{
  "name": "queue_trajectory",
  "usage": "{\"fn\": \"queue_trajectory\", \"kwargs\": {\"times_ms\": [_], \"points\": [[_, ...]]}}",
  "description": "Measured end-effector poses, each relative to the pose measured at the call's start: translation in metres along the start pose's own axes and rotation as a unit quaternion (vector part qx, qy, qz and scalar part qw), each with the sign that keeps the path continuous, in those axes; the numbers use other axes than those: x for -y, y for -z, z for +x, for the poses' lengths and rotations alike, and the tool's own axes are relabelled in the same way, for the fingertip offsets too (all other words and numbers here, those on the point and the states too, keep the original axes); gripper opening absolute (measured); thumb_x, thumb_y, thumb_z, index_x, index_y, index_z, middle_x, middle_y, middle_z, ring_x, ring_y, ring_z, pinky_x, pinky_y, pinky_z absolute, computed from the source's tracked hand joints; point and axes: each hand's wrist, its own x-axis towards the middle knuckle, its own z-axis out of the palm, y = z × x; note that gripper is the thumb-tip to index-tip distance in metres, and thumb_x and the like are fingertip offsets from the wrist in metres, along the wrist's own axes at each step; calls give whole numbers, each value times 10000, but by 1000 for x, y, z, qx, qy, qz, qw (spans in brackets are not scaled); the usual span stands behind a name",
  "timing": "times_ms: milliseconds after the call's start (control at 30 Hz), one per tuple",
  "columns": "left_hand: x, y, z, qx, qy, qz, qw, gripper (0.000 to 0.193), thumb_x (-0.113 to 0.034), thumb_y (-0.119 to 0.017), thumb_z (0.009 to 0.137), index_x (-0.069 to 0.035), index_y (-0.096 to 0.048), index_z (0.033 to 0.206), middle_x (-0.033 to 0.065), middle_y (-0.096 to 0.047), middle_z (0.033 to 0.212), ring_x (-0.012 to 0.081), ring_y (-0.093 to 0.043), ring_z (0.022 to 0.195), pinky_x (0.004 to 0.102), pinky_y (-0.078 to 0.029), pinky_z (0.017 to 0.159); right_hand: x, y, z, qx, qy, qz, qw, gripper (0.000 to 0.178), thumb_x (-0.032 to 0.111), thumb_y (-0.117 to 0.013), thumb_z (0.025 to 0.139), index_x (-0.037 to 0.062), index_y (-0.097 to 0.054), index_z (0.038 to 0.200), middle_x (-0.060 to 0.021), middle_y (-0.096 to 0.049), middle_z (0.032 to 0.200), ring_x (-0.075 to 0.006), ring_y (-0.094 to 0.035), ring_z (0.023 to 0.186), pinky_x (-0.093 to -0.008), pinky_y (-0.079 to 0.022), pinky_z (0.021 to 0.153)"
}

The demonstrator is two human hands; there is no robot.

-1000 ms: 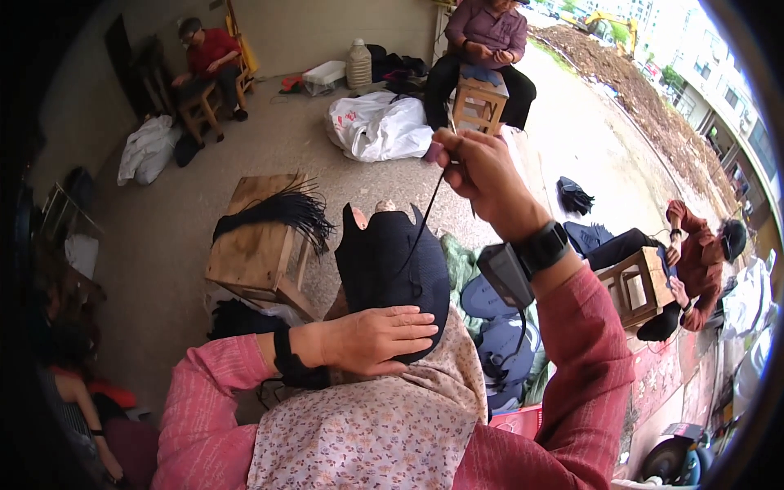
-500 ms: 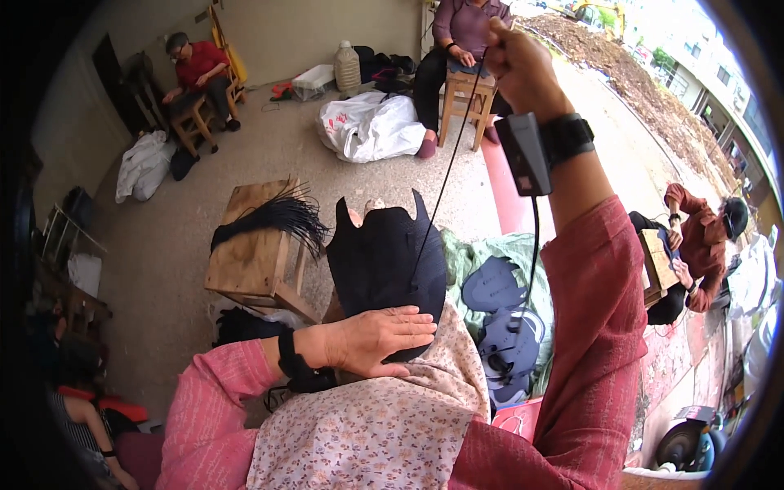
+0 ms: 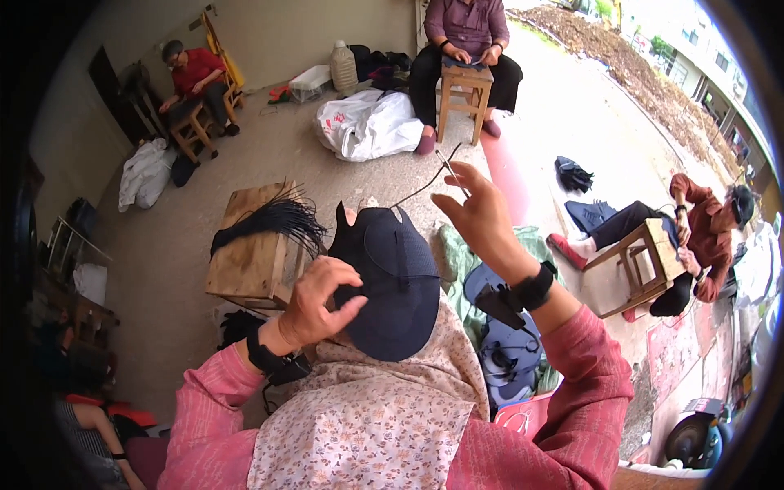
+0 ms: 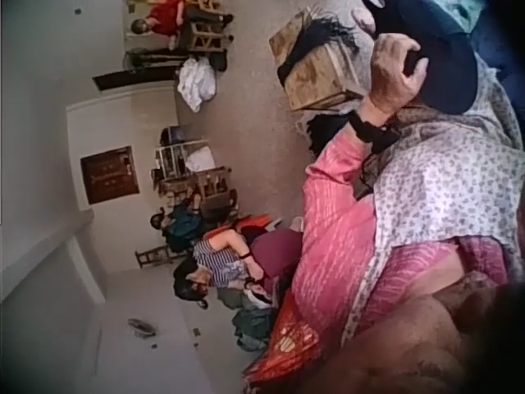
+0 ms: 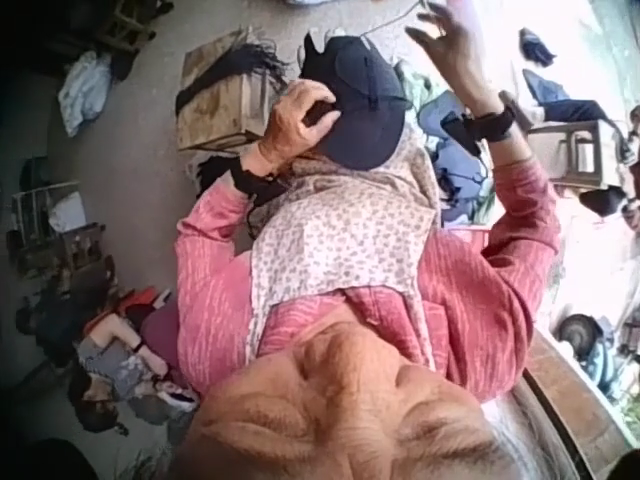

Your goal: The recorder is hand-sewing components of a shoe upper using a needle and thread.

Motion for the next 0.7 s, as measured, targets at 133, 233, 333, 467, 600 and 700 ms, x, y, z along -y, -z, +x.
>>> {"fn": "queue_trajectory", "kwargs": {"times_ms": [133,233,333,467,600,700], "points": [[5,-5,-16,16,15,14,1000,245,-25,-755,707,-52,-605,898,106,-618,896,285,-592,800,365,-479,712,-4,0,-47,138,-93,144,975,181,47,-702,833,-12,-637,991,-88,-671,898,-113,-602,732,-252,-487,655],[7,-15,-22,25,-4,47,999,238,-7,-748,715,-47,-608,904,104,-610,880,280,-592,795,359,-486,700,4,-9,-76,232,1,176,957,88,17,-693,825,0,-657,904,-57,-612,779,-144,-611,712,-280,-476,623],[7,-20,-23,20,-24,62,998,237,8,-743,718,-42,-609,908,103,-609,866,285,-593,791,365,-493,703,12,-23,-88,233,158,84,956,94,69,-703,801,51,-665,886,-124,-592,827,-307,-616,707,-373,-491,586],[6,-25,-22,-3,-15,58,998,238,3,-755,717,-41,-614,904,101,-613,873,277,-602,803,360,-495,701,13,-36,-88,240,234,-26,942,106,132,-667,846,62,-638,920,-112,-565,883,-311,-618,712,-401,-491,572],[6,-30,-20,-12,14,34,999,241,-22,-777,719,-40,-626,906,95,-602,873,269,-590,800,353,-487,707,10,-46,-88,253,231,-38,939,135,178,-607,902,54,-588,954,-106,-523,911,-334,-608,684,-425,-488,575],[7,-33,-18,9,35,6,999,237,-65,-784,714,-47,-625,889,88,-559,870,273,-561,813,363,-473,708,9,-50,-86,242,217,1,946,151,197,-589,920,52,-572,959,-111,-511,908,-346,-604,682,-429,-489,574]]}}
